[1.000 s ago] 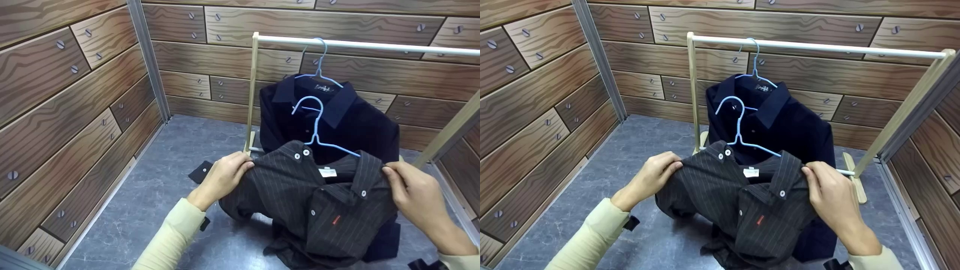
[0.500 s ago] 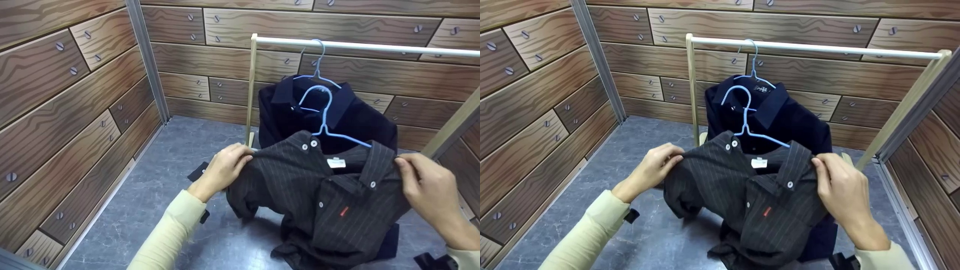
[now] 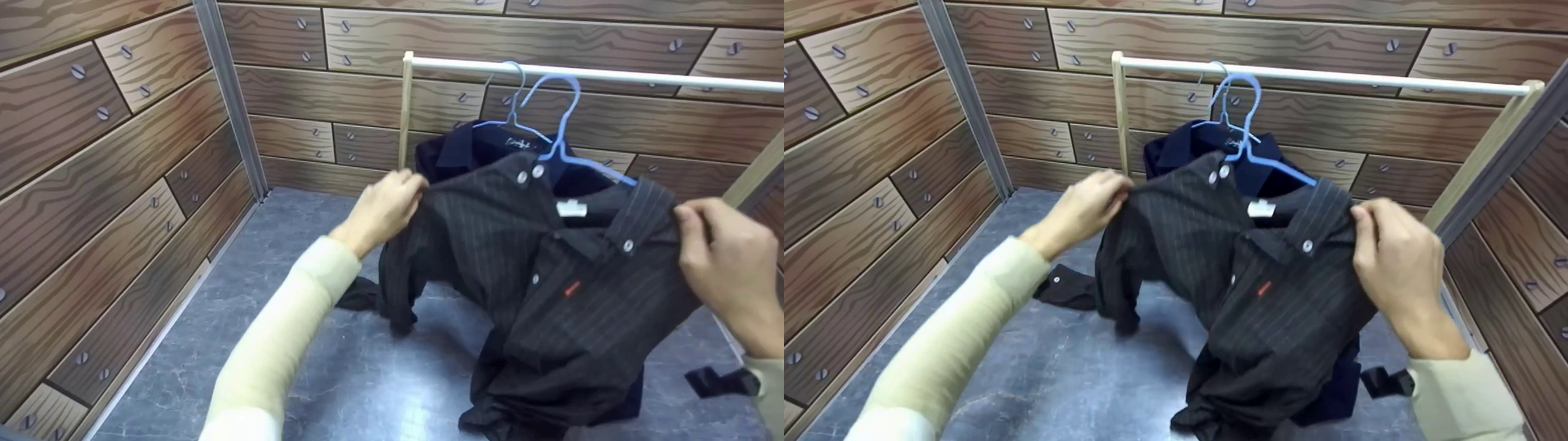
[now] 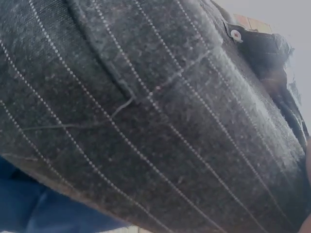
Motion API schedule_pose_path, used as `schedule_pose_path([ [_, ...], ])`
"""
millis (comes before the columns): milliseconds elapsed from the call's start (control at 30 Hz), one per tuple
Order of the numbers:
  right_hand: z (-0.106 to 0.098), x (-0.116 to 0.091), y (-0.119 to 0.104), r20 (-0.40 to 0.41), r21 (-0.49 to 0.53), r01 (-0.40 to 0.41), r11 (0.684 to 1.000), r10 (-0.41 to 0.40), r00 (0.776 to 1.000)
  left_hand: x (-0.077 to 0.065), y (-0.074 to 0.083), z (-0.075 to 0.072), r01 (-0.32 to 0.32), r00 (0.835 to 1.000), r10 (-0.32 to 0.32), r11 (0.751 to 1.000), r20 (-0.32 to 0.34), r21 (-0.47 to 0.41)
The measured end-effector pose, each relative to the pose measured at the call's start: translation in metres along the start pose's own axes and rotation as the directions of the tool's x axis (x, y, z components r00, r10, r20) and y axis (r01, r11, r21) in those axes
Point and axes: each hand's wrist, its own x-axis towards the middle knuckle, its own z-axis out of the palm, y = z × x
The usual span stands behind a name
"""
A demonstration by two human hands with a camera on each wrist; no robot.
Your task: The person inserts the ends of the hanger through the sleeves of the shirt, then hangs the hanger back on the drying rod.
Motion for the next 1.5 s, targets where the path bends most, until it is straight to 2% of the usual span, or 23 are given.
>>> schedule_pose_path([
  [100, -0.003, 0.012, -0.001, -0.02, -0.023, -0.026, 0.999, 0.026, 0.999, 0.02, -0.002, -0.007, 0.019, 0.999, -0.023, 0.992, 0.031, 0.126],
  [167, -0.003, 0.02, -0.001, -0.027, -0.035, -0.04, 0.999, 0.039, 0.999, 0.032, -0.003, -0.012, 0.032, 0.998, -0.043, 0.977, 0.047, 0.212],
  [267, 0.0, 0.029, 0.0, -0.032, -0.04, -0.056, 0.998, 0.055, 0.998, 0.047, -0.002, -0.018, 0.035, 0.998, -0.049, 0.948, 0.039, 0.317],
  [367, 0.005, 0.037, -0.001, -0.027, -0.043, -0.066, 0.997, 0.065, 0.998, 0.061, 0.003, -0.024, 0.029, 0.999, -0.035, 0.923, 0.009, 0.383],
  [433, 0.008, 0.041, -0.003, -0.019, -0.046, -0.074, 0.996, 0.073, 0.997, 0.071, 0.007, -0.028, 0.029, 1.0, -0.028, 0.909, -0.009, 0.417],
  [567, 0.017, 0.045, -0.008, 0.006, -0.041, -0.097, 0.994, 0.097, 0.995, 0.091, 0.016, -0.038, 0.049, 0.998, -0.058, 0.881, 0.003, 0.47],
  [667, 0.023, 0.046, -0.011, 0.018, -0.04, -0.114, 0.993, 0.114, 0.993, 0.106, 0.019, -0.047, 0.081, 0.992, -0.119, 0.874, 0.049, 0.479],
  [800, 0.029, 0.05, -0.015, 0.047, -0.051, -0.13, 0.99, 0.133, 0.99, 0.121, 0.016, -0.061, 0.173, 0.962, -0.248, 0.874, 0.112, 0.454],
  [900, 0.029, 0.052, -0.018, 0.074, -0.065, -0.146, 0.987, 0.151, 0.986, 0.124, 0.011, -0.07, 0.225, 0.935, -0.321, 0.866, 0.151, 0.446],
  [1100, 0.027, 0.051, -0.023, 0.123, -0.096, -0.184, 0.978, 0.195, 0.973, 0.119, 0.0, -0.079, 0.252, 0.897, -0.382, 0.855, 0.221, 0.454],
  [1200, 0.031, 0.051, -0.025, 0.166, -0.105, -0.18, 0.978, 0.196, 0.966, 0.113, -0.005, -0.081, 0.266, 0.894, -0.395, 0.849, 0.214, 0.456],
  [1300, 0.036, 0.049, -0.026, 0.238, -0.125, -0.168, 0.978, 0.194, 0.952, 0.11, -0.008, -0.081, 0.271, 0.899, -0.393, 0.846, 0.194, 0.458],
  [1367, 0.039, 0.045, -0.025, 0.311, -0.142, -0.16, 0.977, 0.197, 0.93, 0.109, -0.009, -0.08, 0.275, 0.902, -0.392, 0.845, 0.181, 0.459],
  [1500, 0.043, 0.035, -0.021, 0.487, -0.187, -0.164, 0.969, 0.236, 0.841, 0.108, -0.009, -0.078, 0.278, 0.904, -0.394, 0.837, 0.165, 0.471],
])
